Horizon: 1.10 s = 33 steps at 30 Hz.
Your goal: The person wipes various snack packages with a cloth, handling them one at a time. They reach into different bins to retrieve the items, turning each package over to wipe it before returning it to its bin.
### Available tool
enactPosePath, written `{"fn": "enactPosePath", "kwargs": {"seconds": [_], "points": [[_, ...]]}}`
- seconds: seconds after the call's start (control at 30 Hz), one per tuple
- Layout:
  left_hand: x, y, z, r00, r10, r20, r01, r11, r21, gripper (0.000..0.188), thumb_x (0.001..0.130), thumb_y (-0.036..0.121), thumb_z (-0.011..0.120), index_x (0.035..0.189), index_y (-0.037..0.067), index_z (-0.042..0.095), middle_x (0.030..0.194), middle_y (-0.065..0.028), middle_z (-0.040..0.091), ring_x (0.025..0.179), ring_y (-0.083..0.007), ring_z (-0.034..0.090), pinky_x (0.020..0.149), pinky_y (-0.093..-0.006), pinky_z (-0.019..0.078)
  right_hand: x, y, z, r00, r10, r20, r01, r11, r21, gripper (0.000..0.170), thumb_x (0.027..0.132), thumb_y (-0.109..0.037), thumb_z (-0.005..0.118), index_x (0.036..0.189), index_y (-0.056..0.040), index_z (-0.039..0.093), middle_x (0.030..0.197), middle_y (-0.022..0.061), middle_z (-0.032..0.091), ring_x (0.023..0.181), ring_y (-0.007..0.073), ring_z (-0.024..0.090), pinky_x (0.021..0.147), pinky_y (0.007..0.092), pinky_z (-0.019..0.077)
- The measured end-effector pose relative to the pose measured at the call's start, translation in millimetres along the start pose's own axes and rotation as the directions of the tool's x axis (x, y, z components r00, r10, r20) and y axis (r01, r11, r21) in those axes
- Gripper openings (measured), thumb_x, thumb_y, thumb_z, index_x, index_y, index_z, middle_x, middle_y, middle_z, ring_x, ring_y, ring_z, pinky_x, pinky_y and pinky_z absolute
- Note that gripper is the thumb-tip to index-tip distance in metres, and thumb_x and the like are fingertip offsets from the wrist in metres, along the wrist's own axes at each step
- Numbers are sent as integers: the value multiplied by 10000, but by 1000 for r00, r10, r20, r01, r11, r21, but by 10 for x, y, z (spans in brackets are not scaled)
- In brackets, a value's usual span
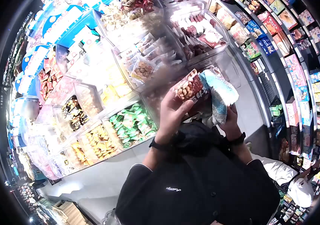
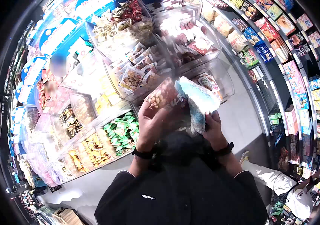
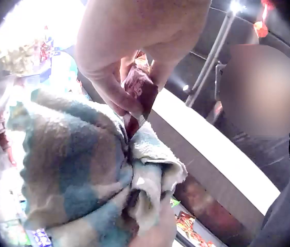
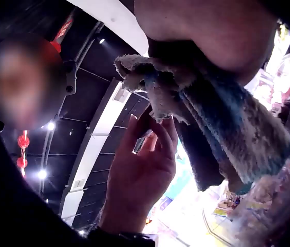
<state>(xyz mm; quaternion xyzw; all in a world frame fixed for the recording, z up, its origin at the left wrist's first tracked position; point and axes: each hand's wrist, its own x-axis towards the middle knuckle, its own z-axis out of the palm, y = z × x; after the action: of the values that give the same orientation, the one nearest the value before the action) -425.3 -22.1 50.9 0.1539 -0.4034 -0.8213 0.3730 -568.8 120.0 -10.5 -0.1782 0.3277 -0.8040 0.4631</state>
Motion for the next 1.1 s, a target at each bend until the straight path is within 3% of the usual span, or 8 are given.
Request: {"fn": "enactPosePath", "kwargs": {"seconds": [0.3,0.37,0.43,0.53,0.6,0.67,1.0,1.1], "points": [[-6,-62,-36,999,-17,39,25,976,-218,665,763,250,754,1230,23,338,1266,-158,493,1137,-226,527,962,-359,440,-111,-71,-166,991,-116,65,116,993,11,446,963,-111,390,1389,-36,284,1352,141,434,1209,288,481,999,448,423],[-38,18,49,994,-96,42,104,952,-287,567,798,243,704,1179,23,345,1261,-200,492,1131,-266,538,953,-382,454,-184,-56,-200,982,-179,54,187,945,-267,451,952,-69,390,1389,-37,281,1351,148,432,1211,294,480,997,458,428],[-59,-34,5,995,-71,73,89,959,-270,529,798,208,689,1161,21,354,1262,-211,491,1133,-273,539,948,-379,457,-200,-23,-228,976,-210,64,213,976,-41,456,948,-16,385,1390,-38,275,1344,148,436,1196,279,492,974,451,445],[-95,-190,-262,983,-84,161,109,981,-157,477,751,87,646,1147,39,385,1148,-139,531,1011,-206,566,866,-326,477,-245,-42,6,985,-171,-22,148,905,-398,426,927,-59,468,1332,24,366,1246,105,514,1115,192,521,927,340,430],[-147,-245,-363,981,-125,147,131,991,-35,612,746,212,770,1171,61,356,1144,-110,542,994,-176,566,823,-303,490,-179,-89,250,976,-173,130,216,807,-549,506,869,-2,517,1350,17,360,1265,114,515,1141,217,509,960,364,399],[-200,-251,-322,970,-221,106,216,975,50,583,733,63,727,1189,79,365,1141,-86,540,990,-147,556,808,-281,487,-89,-85,358,939,-157,305,333,632,-700,521,849,18,534,1344,9,374,1273,136,513,1156,226,505,968,358,396],[-182,-393,-402,992,5,-128,-18,994,-104,443,844,93,661,1189,79,384,1128,-100,537,984,-194,576,801,-308,511,0,149,424,895,42,445,327,617,-716,583,830,28,592,1365,-12,365,1402,174,404,1295,288,396,1040,356,326],[-236,-400,-364,993,-15,-115,15,1000,3,413,860,45,631,1182,84,375,1168,-79,522,1001,-148,549,802,-265,498,-61,208,383,952,84,294,140,735,-663,546,838,50,563,1350,-5,380,1359,150,442,1254,247,428,1029,345,342]]}}
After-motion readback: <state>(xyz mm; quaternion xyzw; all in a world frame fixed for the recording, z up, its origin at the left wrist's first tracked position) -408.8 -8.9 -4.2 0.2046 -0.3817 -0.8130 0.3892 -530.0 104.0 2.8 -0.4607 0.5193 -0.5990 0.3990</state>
